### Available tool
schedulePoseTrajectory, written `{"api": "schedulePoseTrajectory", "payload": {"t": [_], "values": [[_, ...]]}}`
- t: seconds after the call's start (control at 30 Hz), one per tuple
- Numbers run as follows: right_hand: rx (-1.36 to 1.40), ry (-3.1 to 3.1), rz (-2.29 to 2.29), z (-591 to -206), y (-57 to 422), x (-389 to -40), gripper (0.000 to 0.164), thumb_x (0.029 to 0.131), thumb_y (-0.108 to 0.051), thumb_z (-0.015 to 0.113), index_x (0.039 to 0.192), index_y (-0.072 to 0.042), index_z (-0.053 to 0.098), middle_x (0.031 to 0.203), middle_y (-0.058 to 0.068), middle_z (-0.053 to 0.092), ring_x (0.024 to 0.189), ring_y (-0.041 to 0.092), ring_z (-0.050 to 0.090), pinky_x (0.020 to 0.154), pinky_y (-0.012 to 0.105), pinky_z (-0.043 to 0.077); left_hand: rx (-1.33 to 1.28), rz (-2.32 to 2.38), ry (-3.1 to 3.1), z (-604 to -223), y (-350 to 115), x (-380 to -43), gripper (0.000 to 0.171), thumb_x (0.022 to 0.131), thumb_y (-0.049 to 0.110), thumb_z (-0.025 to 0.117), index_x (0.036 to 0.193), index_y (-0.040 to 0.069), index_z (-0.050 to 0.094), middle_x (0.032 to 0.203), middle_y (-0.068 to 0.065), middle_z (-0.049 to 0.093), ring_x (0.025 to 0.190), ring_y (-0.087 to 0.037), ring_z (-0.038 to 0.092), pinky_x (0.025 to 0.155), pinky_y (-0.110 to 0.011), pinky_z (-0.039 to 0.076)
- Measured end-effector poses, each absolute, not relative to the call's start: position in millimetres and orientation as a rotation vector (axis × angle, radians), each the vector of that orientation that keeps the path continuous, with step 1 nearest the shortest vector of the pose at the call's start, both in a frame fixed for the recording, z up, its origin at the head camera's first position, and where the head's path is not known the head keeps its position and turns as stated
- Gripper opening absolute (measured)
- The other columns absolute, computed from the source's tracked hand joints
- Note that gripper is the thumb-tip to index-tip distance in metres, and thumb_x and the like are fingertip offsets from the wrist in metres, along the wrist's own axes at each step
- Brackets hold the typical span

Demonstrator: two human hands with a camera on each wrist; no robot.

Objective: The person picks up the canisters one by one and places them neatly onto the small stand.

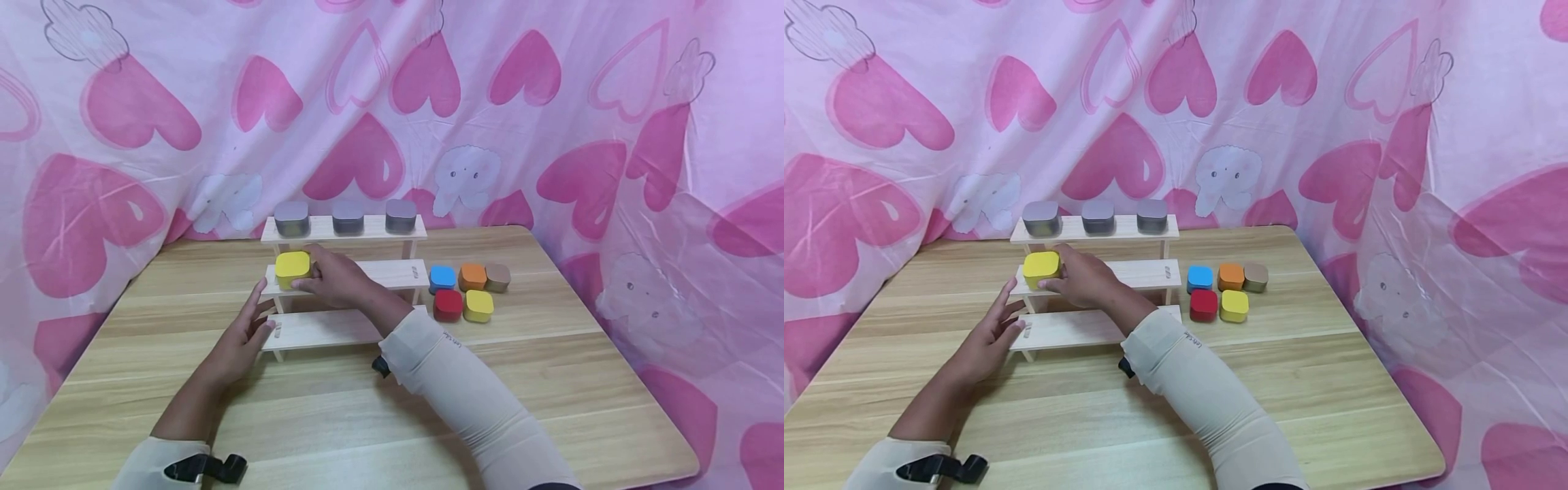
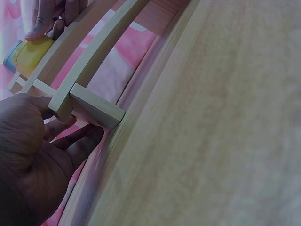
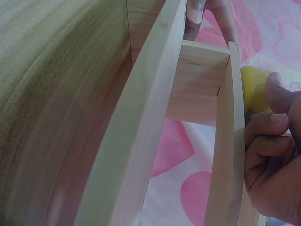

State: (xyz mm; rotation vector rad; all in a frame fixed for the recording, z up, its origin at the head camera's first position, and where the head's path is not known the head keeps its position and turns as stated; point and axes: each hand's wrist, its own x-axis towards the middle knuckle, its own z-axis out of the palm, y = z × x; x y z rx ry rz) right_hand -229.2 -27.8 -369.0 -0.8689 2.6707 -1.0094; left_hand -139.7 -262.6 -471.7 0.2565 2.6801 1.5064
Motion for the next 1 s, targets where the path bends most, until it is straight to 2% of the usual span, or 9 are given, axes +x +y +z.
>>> {"api": "schedulePoseTrajectory", "payload": {"t": [0.2,0.53,0.77,0.9,1.0], "values": [[-0.866,2.660,-1.027,-369.3,-27.9,-228.9,0.066,0.101,-0.037,0.079,0.159,-0.019,0.050,0.102,-0.002,0.071,0.084,0.012,0.061,0.078,0.026,0.052,0.258,1.509,2.678,-471.0,-262.5,-139.1,0.088,0.118,0.022,0.050,0.169,0.058,-0.012,0.176,-0.029,0.031,0.157,-0.059,0.040,0.124,-0.069,0.036],[-0.854,2.666,-1.019,-368.8,-28.5,-228.4,0.066,0.102,-0.037,0.079,0.159,-0.020,0.051,0.095,0.001,0.069,0.077,0.012,0.058,0.070,0.025,0.050,0.261,1.511,2.680,-471.3,-263.0,-139.3,0.090,0.117,0.021,0.051,0.167,0.061,-0.012,0.176,-0.028,0.032,0.156,-0.058,0.041,0.123,-0.066,0.037],[-0.846,2.635,-1.062,-368.8,-25.6,-229.3,0.071,0.101,-0.031,0.081,0.162,-0.019,0.047,0.103,0.000,0.071,0.083,0.012,0.061,0.078,0.027,0.053,0.263,1.518,2.675,-471.3,-263.4,-139.7,0.090,0.117,0.021,0.052,0.170,0.056,-0.011,0.176,-0.027,0.032,0.157,-0.057,0.042,0.123,-0.064,0.038],[-0.813,2.603,-1.091,-366.5,-20.8,-228.3,0.075,0.100,-0.029,0.082,0.164,-0.019,0.044,0.092,0.003,0.069,0.077,0.012,0.059,0.071,0.026,0.052,0.254,1.522,2.668,-471.3,-263.1,-139.4,0.090,0.117,0.022,0.053,0.171,0.054,-0.011,0.177,-0.027,0.032,0.157,-0.057,0.040,0.123,-0.065,0.037],[-0.785,2.587,-1.098,-363.9,-15.1,-226.4,0.077,0.101,-0.028,0.082,0.166,-0.018,0.041,0.082,0.004,0.063,0.070,0.013,0.055,0.064,0.026,0.050,0.243,1.522,2.664,-471.2,-262.7,-139.4,0.090,0.117,0.023,0.053,0.169,0.058,-0.011,0.177,-0.027,0.032,0.158,-0.057,0.039,0.124,-0.066,0.037]]}}
